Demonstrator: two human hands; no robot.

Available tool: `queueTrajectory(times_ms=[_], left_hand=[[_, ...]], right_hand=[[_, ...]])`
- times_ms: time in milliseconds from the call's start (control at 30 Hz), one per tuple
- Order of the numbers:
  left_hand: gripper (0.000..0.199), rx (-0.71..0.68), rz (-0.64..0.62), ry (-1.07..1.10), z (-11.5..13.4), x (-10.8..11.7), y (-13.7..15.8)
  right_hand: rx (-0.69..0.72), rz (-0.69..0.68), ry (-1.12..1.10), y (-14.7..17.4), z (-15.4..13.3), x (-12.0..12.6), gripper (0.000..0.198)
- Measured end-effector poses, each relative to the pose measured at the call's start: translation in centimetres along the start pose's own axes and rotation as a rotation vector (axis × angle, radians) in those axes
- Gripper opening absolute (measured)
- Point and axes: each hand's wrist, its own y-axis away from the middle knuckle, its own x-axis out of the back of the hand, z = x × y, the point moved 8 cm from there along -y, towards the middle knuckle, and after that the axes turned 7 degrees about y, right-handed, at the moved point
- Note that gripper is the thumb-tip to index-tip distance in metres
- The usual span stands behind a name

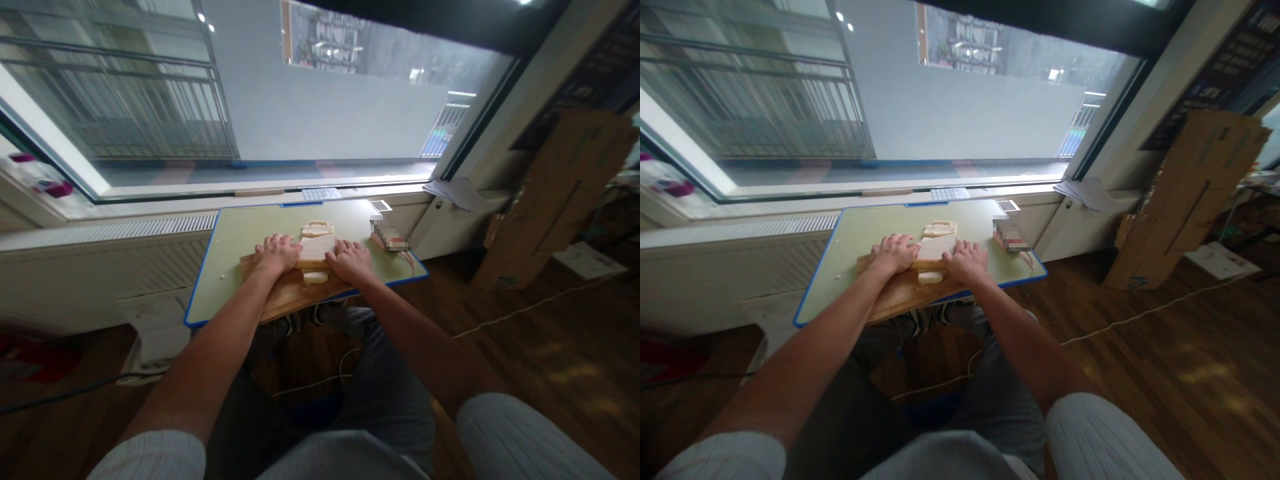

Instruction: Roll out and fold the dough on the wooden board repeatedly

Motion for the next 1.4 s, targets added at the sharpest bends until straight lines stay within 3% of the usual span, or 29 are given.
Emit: queueTrajectory(times_ms=[167, 300, 533, 700, 900, 1100, 1400], left_hand=[[0.068, -0.014, -0.041, -0.038, -0.1, -0.3, 2.1], [0.067, -0.014, -0.018, -0.033, 0.0, -0.1, 2.3], [0.071, 0.01, -0.002, 0.018, 0.0, -0.1, -1.9], [0.062, -0.013, 0.116, 0.056, 0.4, 0.9, -4.9], [0.056, -0.033, 0.145, 0.056, 0.9, 1.3, -6.3], [0.061, -0.025, 0.126, 0.048, 0.5, 1.0, -5.2], [0.065, 0.048, 0.047, 0.02, -0.4, 0.0, -0.6]], right_hand=[[0.025, 0.043, 0.024, 2.4, -0.4, 0.7, 0.07], [0.019, 0.042, 0.026, 2.2, -0.4, 0.5, 0.069], [-0.002, -0.011, -0.015, -2.4, 0.1, -0.5, 0.069], [-0.045, -0.078, -0.066, -5.8, 0.7, -0.9, 0.08], [-0.056, -0.099, -0.093, -7.7, 0.9, -0.9, 0.079], [-0.047, -0.068, -0.084, -6.3, 0.7, -0.6, 0.078], [-0.028, 0.033, -0.021, -0.6, -0.2, 0.0, 0.067]])
